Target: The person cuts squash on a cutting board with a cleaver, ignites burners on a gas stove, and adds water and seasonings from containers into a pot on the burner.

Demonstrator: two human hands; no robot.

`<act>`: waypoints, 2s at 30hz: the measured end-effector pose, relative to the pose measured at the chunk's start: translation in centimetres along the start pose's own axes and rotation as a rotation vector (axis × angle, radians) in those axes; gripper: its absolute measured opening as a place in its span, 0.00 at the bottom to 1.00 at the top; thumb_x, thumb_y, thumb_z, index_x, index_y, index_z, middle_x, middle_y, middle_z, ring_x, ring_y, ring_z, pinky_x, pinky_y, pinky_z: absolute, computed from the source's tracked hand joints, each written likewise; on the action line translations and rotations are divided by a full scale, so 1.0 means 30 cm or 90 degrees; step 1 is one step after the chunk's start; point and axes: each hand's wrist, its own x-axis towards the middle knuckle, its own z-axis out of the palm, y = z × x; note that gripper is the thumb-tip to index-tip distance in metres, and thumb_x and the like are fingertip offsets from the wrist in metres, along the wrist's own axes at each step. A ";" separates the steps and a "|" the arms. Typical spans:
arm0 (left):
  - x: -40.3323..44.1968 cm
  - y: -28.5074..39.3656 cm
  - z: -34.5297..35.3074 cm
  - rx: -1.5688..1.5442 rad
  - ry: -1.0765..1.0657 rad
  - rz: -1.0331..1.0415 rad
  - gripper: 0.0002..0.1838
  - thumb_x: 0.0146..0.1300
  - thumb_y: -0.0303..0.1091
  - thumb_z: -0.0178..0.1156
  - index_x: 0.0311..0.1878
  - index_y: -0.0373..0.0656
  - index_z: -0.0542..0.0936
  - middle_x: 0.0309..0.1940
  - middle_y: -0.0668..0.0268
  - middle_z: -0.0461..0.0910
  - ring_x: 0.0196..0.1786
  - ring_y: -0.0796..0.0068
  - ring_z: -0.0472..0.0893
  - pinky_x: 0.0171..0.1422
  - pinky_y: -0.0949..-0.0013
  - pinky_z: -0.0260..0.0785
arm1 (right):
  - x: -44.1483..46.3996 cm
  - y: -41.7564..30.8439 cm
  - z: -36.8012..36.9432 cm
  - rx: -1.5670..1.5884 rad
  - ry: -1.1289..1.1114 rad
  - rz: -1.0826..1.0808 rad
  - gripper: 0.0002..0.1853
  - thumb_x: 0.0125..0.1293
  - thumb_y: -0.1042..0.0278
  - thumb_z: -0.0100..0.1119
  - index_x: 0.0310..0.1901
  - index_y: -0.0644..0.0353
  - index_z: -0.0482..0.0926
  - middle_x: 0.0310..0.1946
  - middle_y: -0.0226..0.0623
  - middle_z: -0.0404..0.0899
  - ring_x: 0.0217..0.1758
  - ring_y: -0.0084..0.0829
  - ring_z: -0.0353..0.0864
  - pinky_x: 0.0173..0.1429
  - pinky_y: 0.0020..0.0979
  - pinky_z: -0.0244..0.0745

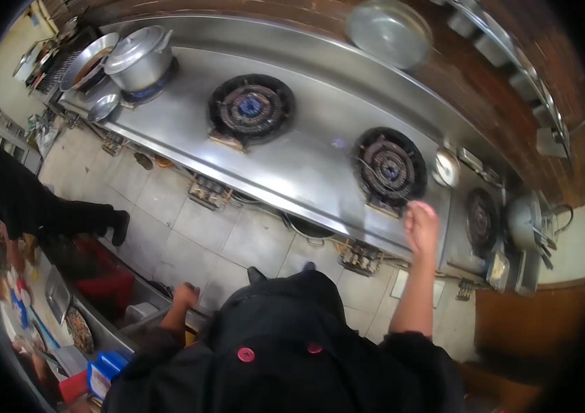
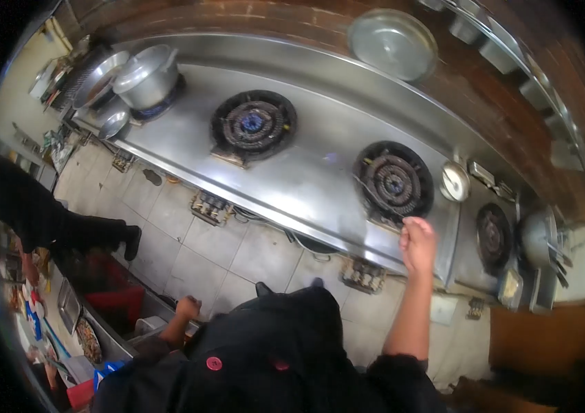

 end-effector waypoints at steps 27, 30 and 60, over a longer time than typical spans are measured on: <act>0.388 -0.653 -0.237 -0.431 0.111 -0.292 0.26 0.66 0.53 0.49 0.44 0.36 0.80 0.42 0.46 0.81 0.50 0.44 0.78 0.54 0.53 0.69 | -0.103 0.734 2.332 -0.564 -0.507 -0.502 0.05 0.58 0.71 0.59 0.31 0.63 0.81 0.31 0.47 0.81 0.34 0.47 0.80 0.40 0.40 0.76; 0.425 -0.714 -0.531 -0.416 0.037 -0.287 0.26 0.66 0.54 0.50 0.44 0.37 0.80 0.42 0.45 0.81 0.49 0.43 0.78 0.53 0.52 0.69 | -0.090 0.920 2.535 -0.668 -0.531 -0.497 0.06 0.58 0.70 0.58 0.28 0.62 0.79 0.28 0.46 0.80 0.34 0.49 0.79 0.39 0.43 0.76; 0.703 -0.962 -0.909 -0.315 0.015 -0.300 0.24 0.64 0.52 0.54 0.45 0.38 0.81 0.43 0.47 0.81 0.50 0.50 0.80 0.54 0.56 0.71 | 0.701 -0.110 3.403 -0.789 -0.170 -0.582 0.17 0.64 0.56 0.50 0.37 0.60 0.83 0.42 0.51 0.82 0.47 0.50 0.80 0.52 0.45 0.74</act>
